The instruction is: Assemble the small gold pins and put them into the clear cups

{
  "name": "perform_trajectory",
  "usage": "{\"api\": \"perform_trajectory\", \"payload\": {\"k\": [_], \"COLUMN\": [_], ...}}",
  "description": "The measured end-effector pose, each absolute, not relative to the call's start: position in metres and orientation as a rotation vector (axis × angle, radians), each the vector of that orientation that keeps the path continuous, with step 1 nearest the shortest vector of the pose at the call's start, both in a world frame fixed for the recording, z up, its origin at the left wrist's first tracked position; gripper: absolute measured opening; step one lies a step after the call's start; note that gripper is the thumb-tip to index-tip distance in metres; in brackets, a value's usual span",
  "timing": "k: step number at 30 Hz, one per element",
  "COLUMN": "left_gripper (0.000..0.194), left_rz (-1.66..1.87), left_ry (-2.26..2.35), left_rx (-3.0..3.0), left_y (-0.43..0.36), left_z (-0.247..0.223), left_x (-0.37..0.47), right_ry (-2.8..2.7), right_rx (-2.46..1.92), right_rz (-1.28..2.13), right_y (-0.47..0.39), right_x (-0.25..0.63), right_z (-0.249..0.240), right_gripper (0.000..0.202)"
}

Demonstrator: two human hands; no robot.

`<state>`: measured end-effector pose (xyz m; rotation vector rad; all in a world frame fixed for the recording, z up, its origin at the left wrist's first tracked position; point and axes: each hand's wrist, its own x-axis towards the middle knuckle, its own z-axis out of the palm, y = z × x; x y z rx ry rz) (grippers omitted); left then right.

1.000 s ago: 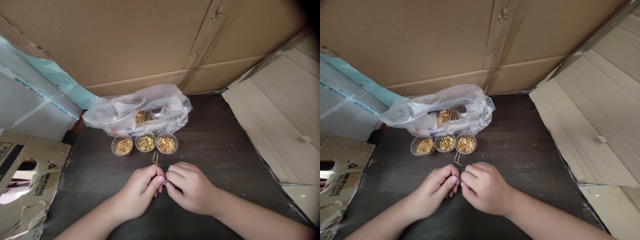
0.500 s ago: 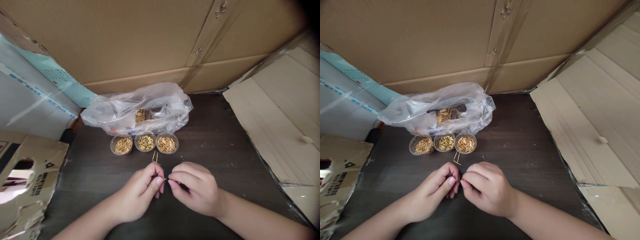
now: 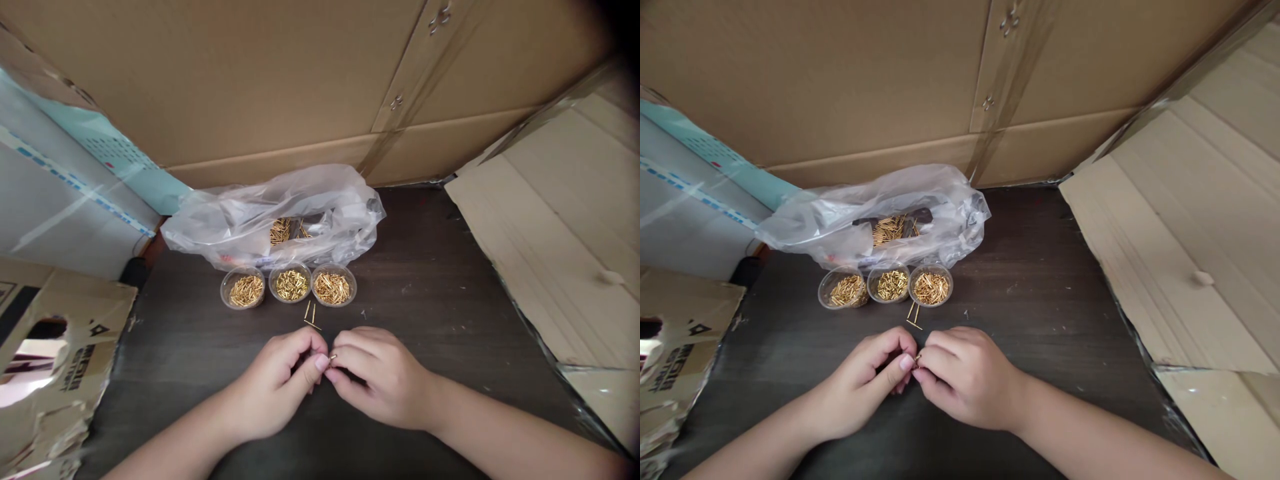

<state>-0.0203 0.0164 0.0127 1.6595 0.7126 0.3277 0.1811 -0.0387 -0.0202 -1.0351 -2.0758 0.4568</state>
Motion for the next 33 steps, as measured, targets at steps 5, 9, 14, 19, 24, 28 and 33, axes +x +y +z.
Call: {"api": "perform_trajectory", "payload": {"k": [5, 9, 14, 19, 24, 28, 33], "left_gripper": [0.025, 0.024, 0.023, 0.019, 0.018, 0.015, 0.015], "left_rz": [0.335, 0.337, 0.334, 0.331, 0.326, 0.323, 0.288], "left_ry": [0.735, 0.746, 0.727, 0.707, 0.698, 0.686, 0.693], "left_rx": [1.734, 1.741, 1.759, 1.783, 1.783, 1.82, 1.865], "left_y": [0.016, 0.016, 0.016, 0.015, 0.016, 0.016, 0.016], "left_z": [0.013, 0.013, 0.013, 0.014, 0.012, 0.012, 0.013], "left_x": [-0.018, -0.019, -0.02, -0.02, -0.02, -0.02, -0.019], "right_ry": [-2.089, -2.007, -1.797, -1.802, -1.84, -1.796, -1.721], "right_rx": [-1.104, -1.105, -1.051, -0.964, -1.012, -0.989, -1.003], "right_rz": [0.365, 0.398, 0.398, 0.422, 0.545, 0.621, 0.71], "right_y": [-0.04, -0.039, -0.038, -0.039, -0.04, -0.041, -0.044], "right_x": [0.18, 0.181, 0.186, 0.188, 0.188, 0.186, 0.181], "right_z": [-0.021, -0.019, -0.015, -0.014, -0.012, -0.009, -0.007], "right_gripper": [0.02, 0.019, 0.013, 0.016, 0.017, 0.018, 0.018]}}
